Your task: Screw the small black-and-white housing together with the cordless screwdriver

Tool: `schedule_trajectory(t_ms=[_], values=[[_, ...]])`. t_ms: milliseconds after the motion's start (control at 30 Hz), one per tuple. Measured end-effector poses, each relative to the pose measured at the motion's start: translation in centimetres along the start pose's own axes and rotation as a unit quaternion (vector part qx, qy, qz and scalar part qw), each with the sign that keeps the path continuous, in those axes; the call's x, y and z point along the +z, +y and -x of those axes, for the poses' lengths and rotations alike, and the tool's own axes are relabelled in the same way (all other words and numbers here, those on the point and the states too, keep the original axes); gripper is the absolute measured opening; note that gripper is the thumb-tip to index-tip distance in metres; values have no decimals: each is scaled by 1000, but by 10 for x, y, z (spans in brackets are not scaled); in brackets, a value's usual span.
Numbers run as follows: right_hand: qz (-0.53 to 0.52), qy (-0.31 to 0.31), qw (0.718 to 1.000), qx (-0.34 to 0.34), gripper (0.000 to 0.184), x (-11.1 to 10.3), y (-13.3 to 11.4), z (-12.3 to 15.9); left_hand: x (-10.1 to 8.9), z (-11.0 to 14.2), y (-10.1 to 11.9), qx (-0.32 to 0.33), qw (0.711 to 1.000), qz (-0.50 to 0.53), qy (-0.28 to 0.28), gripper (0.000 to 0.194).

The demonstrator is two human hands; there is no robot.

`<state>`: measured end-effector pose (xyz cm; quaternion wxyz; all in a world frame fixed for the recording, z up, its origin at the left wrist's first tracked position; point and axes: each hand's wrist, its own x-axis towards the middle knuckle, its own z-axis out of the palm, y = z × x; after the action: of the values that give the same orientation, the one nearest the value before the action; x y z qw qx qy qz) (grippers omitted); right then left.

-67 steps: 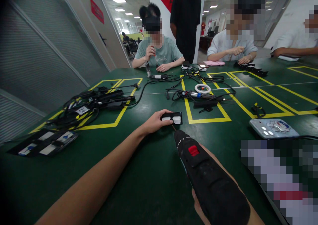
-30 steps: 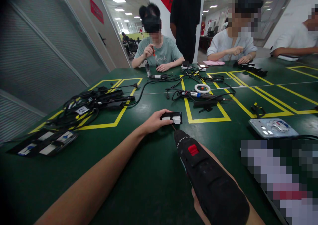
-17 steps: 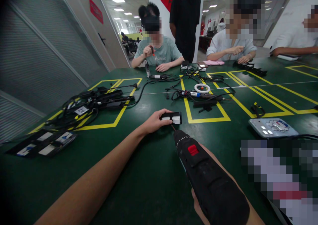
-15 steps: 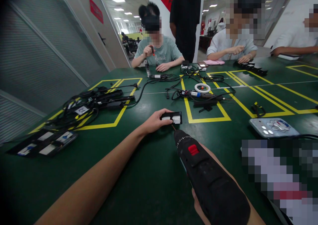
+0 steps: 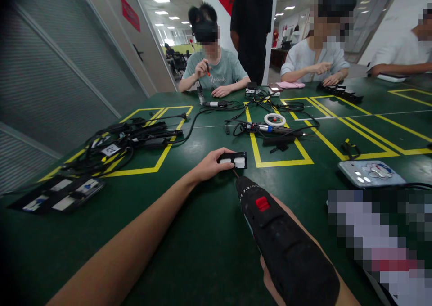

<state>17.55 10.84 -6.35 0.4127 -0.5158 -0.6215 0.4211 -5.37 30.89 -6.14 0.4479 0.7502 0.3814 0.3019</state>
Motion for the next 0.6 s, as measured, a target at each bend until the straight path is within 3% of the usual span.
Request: schedule_trajectory(t_ms=[100, 333, 600], values=[[-43, -25, 998, 34, 38, -6, -9, 5, 0, 0, 1, 0, 1000, 0, 0, 43], [-13, -48, 998, 46, 22, -15, -38, 20, 1, 1, 2, -8, 1000, -7, 5, 43], [7, -57, 997, 43, 22, -11, -44, 14, 1, 1, 4, -4, 1000, -1, 3, 43]])
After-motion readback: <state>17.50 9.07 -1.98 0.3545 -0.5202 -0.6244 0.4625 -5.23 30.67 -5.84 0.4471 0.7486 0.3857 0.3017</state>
